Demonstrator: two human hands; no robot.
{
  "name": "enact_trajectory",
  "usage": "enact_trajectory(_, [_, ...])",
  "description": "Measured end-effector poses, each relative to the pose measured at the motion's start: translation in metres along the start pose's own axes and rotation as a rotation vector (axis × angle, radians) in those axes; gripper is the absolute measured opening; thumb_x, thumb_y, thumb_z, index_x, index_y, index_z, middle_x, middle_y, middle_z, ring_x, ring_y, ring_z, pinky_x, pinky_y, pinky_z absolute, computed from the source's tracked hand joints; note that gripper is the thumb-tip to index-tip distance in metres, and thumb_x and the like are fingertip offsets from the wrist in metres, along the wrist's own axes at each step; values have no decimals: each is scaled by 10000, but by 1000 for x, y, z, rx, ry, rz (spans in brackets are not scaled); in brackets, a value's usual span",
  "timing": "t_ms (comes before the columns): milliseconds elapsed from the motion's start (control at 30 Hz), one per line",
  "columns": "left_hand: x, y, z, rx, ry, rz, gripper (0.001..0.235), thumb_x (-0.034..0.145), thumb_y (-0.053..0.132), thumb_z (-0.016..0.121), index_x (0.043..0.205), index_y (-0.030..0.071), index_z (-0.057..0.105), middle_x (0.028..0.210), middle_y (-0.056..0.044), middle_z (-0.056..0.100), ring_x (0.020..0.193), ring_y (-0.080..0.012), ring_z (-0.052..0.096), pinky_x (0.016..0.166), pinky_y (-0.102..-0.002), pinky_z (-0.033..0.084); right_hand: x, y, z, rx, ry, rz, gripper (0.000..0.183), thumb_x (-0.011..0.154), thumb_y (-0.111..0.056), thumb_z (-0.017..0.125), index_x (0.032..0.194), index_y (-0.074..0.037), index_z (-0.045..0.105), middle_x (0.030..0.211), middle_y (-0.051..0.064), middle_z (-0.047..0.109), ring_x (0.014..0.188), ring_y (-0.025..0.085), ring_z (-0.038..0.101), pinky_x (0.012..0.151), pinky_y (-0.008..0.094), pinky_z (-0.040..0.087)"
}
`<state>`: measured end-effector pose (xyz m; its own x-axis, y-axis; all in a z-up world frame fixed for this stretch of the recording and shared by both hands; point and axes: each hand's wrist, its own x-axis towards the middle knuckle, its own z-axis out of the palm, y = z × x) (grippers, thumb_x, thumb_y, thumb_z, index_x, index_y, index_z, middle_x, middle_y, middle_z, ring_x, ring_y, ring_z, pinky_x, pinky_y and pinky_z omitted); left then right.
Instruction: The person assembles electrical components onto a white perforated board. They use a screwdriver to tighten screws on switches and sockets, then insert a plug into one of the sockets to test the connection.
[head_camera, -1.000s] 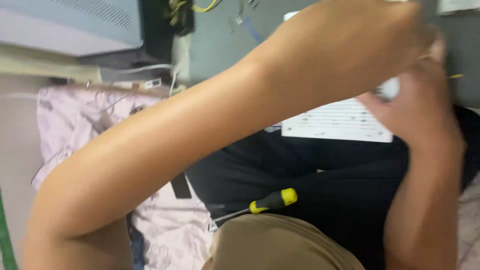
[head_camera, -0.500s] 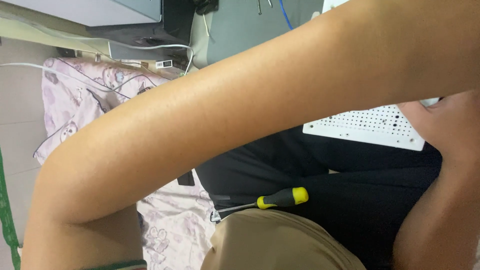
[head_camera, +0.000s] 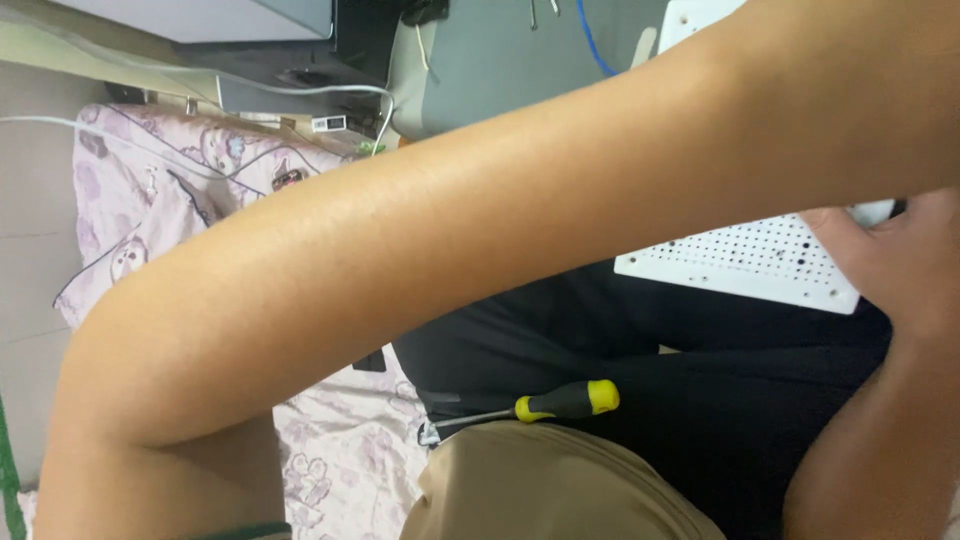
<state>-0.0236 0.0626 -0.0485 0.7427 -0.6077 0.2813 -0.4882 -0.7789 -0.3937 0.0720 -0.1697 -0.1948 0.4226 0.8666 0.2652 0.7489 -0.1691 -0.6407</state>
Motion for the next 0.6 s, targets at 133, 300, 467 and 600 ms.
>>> enact_trajectory(133, [14,-4,-3,-3,27,48,384,684,66,623,933,358,617,826,154,571,907,-61,436,413,-252,467,19,-41,8,-18,23,4,430,845,-165,795,1188,23,615,1297,154,641,1258,429,493,1136,511,299])
enact_trajectory(300, [20,-19,-29,-59,29,106,311,706,-40,651,763,263,619,1013,80,449,963,-146,469,451,-239,499,33,-72,-6,-96,70,41,436,840,-167,791,1190,17,608,1311,140,630,1262,416,473,1118,494,314])
enact_trajectory(467, [-51,-31,-65,-1140,156,-516,489,977,-89,536,1392,91,352,1266,-117,547,1198,-227,611,1012,-312,537,43,-94,-19,-106,118,43,460,818,-178,793,1190,-5,584,1334,120,617,1256,382,483,1088,470,324])
enact_trajectory(600, [-101,-24,-51,-1148,661,-1153,217,1037,-1,432,1217,112,392,875,-61,476,573,-142,451,549,-242,431,48,-107,-17,-109,139,57,432,787,-107,792,1146,-26,564,1331,114,615,1200,358,508,1053,466,356])
